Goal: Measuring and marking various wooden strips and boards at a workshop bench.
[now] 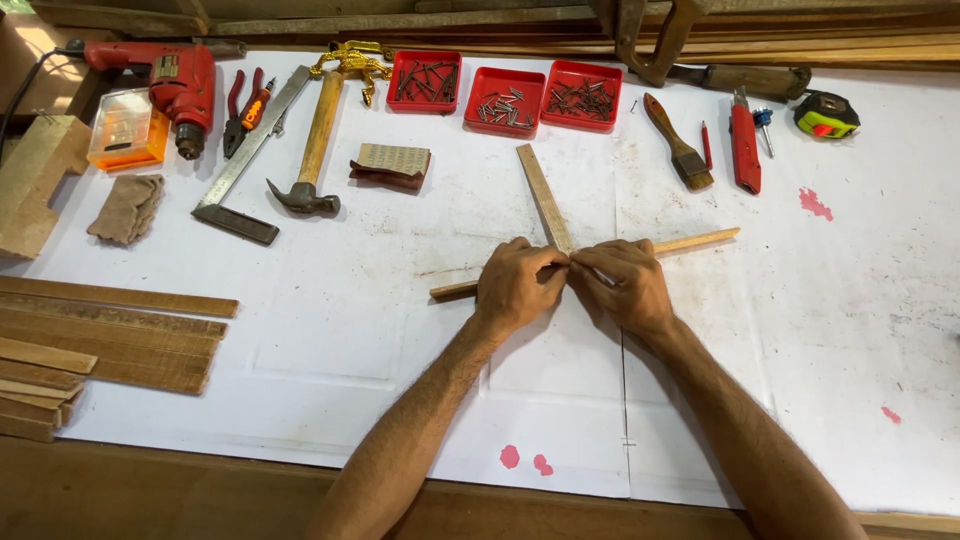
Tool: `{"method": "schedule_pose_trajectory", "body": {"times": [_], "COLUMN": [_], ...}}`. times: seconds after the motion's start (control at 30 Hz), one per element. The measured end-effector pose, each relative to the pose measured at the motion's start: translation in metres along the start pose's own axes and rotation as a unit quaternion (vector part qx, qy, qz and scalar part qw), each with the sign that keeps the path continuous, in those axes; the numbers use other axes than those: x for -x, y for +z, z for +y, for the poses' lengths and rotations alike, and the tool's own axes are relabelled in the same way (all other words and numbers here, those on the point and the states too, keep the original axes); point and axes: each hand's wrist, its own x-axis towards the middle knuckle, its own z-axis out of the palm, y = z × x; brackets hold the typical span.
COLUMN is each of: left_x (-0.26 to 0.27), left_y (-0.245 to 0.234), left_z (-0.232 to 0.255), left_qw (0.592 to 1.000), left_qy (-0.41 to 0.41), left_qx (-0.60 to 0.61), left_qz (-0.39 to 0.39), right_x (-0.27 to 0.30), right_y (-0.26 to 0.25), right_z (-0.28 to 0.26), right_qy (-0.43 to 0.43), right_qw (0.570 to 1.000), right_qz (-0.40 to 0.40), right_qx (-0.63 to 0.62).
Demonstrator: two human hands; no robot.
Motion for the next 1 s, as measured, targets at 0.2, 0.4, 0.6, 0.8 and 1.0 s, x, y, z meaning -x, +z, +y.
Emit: {"method": "schedule_pose_trajectory", "body": {"times": [0.2, 0.4, 0.6, 0.8, 1.0], "left_x": [-0.003, -0.002, -0.005, -0.005, -0.007], "left_y": [-0.012, -0.016, -0.013, -0.021, -0.017], "left_z": [0.011, 0.006, -0.003, 0.002, -0.003], "left_qw": [1.000, 0.998, 0.996, 0.996, 0.991], "left_qy": [-0.016, -0.017, -0.035, -0.020, -0.050], "left_qx": [0.013, 0.054, 0.082, 0.077, 0.112], "left_qz": [-0.012, -0.009, -0.033, -0.033, -0.045], "right_x": [0.001, -0.001, 0.002, 0.003, 0.004], "right_y": [0.001, 0.000, 0.007, 0.007, 0.010], "right_z": [0.003, -0.005, -0.007, -0.004, 0.000], "right_qy": [-0.009, -0.025, 0.020, 0.013, 0.033], "right_qw": [1.000, 0.999, 1.000, 1.000, 0.999], "right_qz": [-0.012, -0.011, -0.002, -0.003, -0.002], "right_qx": [-0.001, 0.019, 0.005, 0.002, -0.018]}}
